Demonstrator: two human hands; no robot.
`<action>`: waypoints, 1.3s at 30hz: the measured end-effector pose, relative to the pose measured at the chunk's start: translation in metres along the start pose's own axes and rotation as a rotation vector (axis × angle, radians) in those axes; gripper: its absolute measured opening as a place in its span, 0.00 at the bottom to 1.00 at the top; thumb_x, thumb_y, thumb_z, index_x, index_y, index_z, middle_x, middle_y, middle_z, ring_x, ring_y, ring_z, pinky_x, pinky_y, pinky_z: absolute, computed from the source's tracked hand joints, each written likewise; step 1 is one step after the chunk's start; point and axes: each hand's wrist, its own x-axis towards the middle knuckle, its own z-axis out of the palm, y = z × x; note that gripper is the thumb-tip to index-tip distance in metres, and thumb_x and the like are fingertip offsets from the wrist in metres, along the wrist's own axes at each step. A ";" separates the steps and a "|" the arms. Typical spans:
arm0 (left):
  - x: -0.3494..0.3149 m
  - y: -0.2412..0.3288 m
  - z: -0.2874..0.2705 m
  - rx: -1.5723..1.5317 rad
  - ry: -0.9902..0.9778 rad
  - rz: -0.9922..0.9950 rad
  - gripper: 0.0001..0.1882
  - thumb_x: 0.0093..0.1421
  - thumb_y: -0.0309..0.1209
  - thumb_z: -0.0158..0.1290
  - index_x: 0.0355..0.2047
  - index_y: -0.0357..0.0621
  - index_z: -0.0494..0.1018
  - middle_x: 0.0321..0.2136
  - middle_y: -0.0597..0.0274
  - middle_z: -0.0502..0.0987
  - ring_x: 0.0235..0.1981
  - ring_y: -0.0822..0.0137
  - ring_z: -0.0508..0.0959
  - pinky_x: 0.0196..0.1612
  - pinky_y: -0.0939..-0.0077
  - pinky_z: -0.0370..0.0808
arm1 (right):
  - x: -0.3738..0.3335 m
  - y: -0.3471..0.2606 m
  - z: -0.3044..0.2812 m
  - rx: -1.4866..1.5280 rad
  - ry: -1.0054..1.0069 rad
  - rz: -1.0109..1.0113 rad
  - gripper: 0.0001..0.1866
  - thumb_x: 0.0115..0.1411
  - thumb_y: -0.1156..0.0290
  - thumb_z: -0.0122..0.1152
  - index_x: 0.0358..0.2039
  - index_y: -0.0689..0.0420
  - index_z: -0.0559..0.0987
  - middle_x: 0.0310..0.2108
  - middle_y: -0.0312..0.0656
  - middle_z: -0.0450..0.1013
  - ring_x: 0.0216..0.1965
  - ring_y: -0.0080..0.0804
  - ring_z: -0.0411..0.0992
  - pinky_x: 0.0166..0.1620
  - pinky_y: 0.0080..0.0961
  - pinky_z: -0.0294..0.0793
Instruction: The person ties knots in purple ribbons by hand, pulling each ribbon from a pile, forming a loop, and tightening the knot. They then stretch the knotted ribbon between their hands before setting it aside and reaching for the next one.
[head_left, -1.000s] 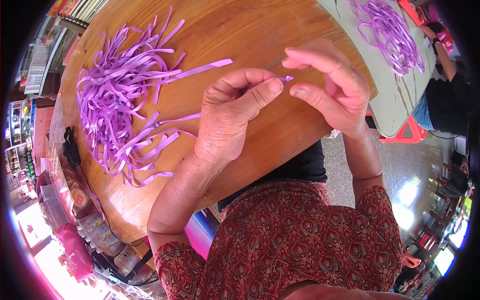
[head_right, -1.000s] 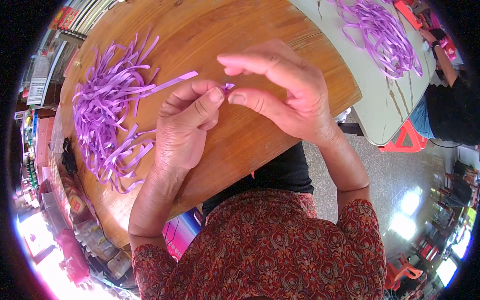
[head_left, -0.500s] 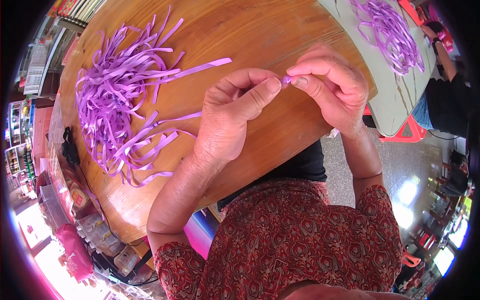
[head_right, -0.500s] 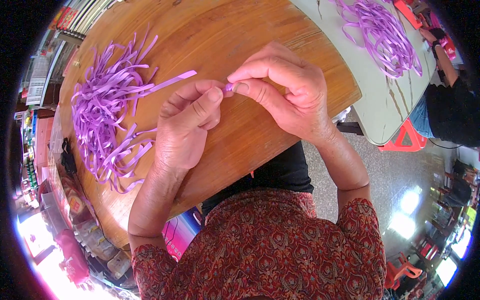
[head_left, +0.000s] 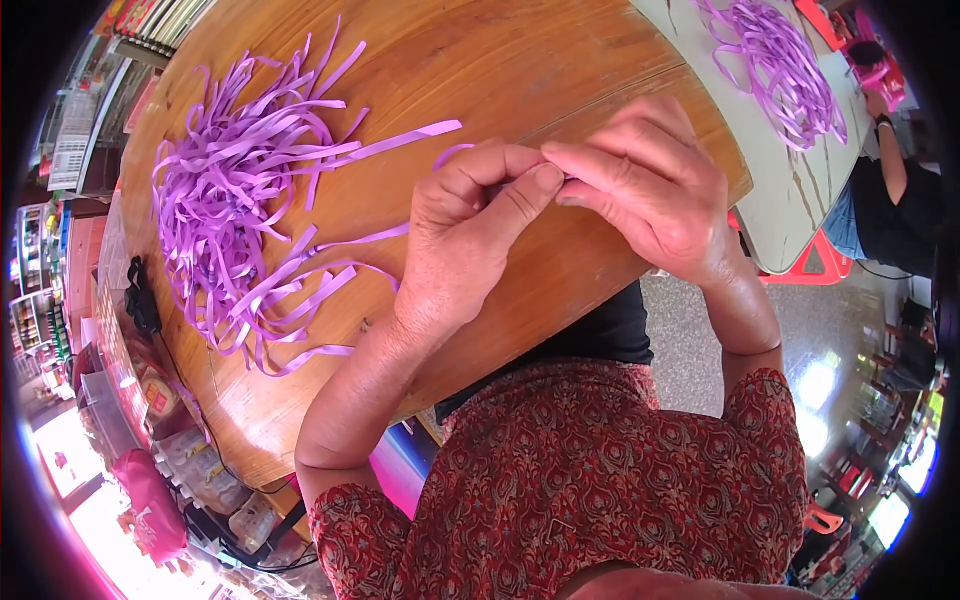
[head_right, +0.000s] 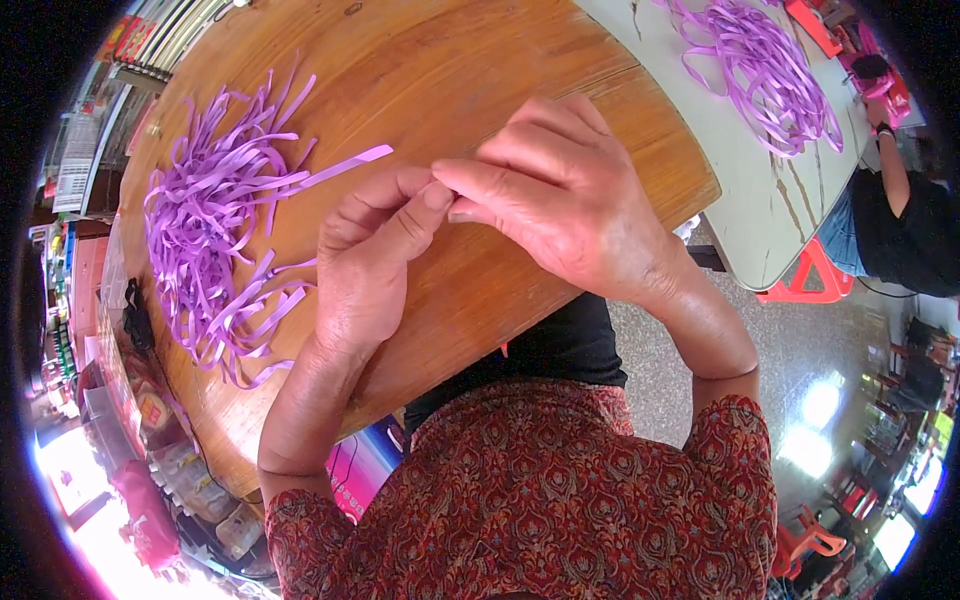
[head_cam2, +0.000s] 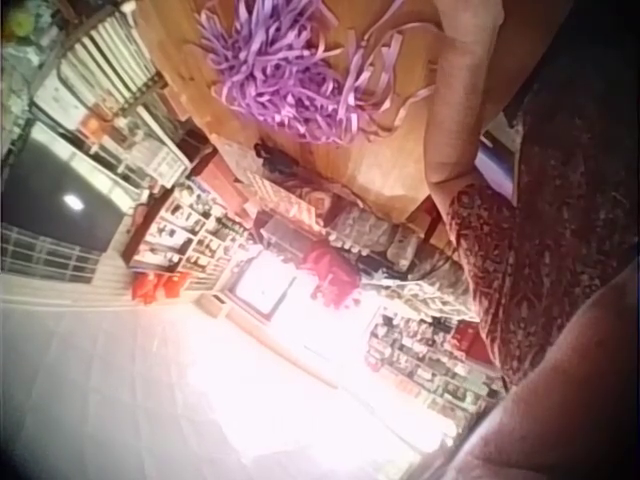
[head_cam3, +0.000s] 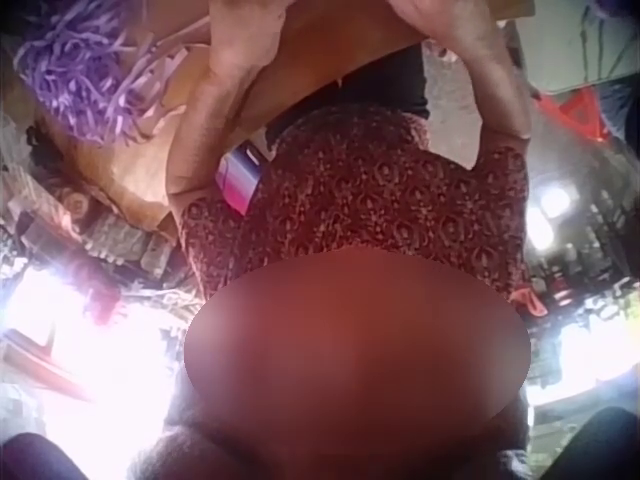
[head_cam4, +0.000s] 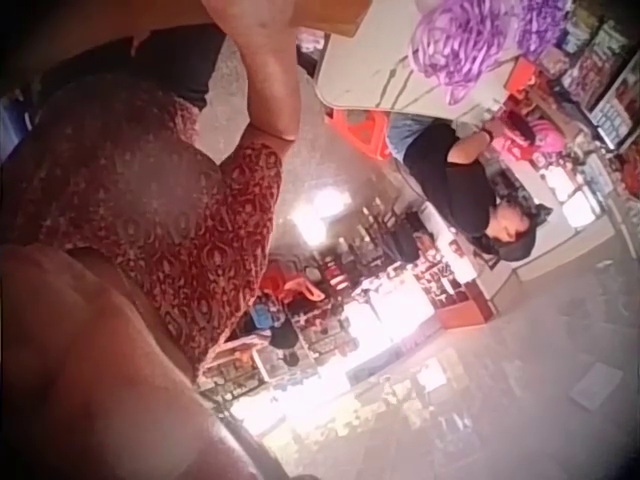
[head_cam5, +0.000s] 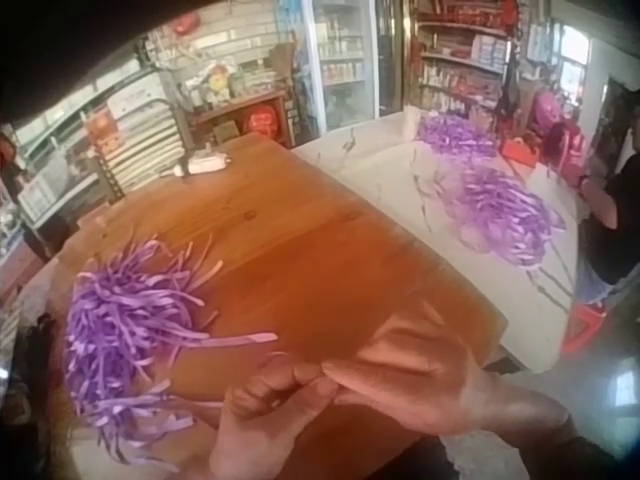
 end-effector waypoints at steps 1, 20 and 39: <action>0.001 -0.001 0.000 0.107 0.002 0.079 0.02 0.57 0.22 0.54 0.29 0.37 0.75 0.24 0.71 0.73 0.26 0.82 0.68 0.28 0.87 0.64 | 0.000 -0.002 -0.001 -0.021 0.015 0.000 0.20 0.39 0.72 0.69 0.36 0.60 0.80 0.26 0.37 0.71 0.28 0.33 0.67 0.31 0.26 0.65; -0.001 0.013 -0.002 0.802 -0.097 0.459 0.06 0.52 0.21 0.57 0.33 0.38 0.75 0.24 0.62 0.73 0.27 0.73 0.72 0.30 0.82 0.68 | -0.018 0.006 -0.015 -0.004 0.110 0.187 0.09 0.49 0.85 0.60 0.33 0.64 0.78 0.25 0.40 0.69 0.27 0.29 0.66 0.29 0.22 0.64; -0.075 0.047 -0.147 1.484 0.290 0.368 0.10 0.46 0.22 0.57 0.32 0.40 0.76 0.30 0.57 0.74 0.33 0.55 0.73 0.38 0.65 0.70 | 0.035 -0.018 0.036 0.004 -0.199 -0.011 0.15 0.49 0.75 0.63 0.40 0.56 0.77 0.39 0.38 0.72 0.42 0.37 0.69 0.45 0.30 0.69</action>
